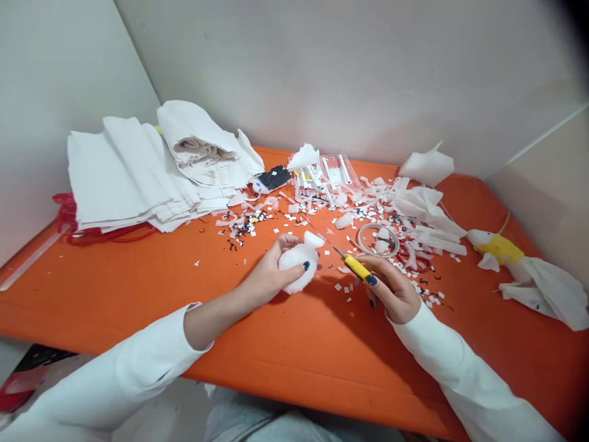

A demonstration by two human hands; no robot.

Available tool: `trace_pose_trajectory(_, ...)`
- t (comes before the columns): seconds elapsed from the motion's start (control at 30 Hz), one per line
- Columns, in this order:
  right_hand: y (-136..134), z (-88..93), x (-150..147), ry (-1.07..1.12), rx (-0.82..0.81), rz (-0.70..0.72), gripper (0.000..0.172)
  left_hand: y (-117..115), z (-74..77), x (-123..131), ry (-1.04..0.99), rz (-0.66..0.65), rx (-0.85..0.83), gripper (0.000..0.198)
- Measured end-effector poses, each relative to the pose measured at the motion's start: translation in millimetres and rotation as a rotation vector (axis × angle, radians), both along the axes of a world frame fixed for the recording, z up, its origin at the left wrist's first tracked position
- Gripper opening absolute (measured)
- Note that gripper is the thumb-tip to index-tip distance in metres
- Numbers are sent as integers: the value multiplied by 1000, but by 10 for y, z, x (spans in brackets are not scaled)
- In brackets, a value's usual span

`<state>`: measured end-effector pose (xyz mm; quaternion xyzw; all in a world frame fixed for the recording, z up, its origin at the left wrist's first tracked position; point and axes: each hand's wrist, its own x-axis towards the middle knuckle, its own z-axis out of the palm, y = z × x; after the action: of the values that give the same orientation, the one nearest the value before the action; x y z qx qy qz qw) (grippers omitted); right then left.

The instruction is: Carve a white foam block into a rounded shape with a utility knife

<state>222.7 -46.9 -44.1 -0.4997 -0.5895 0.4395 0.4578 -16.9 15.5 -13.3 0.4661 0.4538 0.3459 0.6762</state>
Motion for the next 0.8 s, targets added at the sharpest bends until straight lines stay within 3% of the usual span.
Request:
trace_pose_trajectory(0.17, 16, 9, 21, 17, 32, -50, 39, -18, 29, 9, -102, -55, -60, 55)
trace_pose_trajectory(0.4, 59, 42, 49, 389, -210, -78, 46, 5, 23, 7, -260, -71, -172, 46)
trace_pose_trajectory(0.53, 55, 36, 46, 379, -249, -76, 47, -7, 8, -11, -281, -65, -180, 50)
trace_pose_trajectory(0.63, 47, 58, 42, 377, -262, -98, 45, -13, 9, -20, -331, -76, -217, 43)
trace_pose_trajectory(0.8, 45, 92, 54, 396, -279, -129, 40, 31, 34, -35, -498, -186, -440, 39)
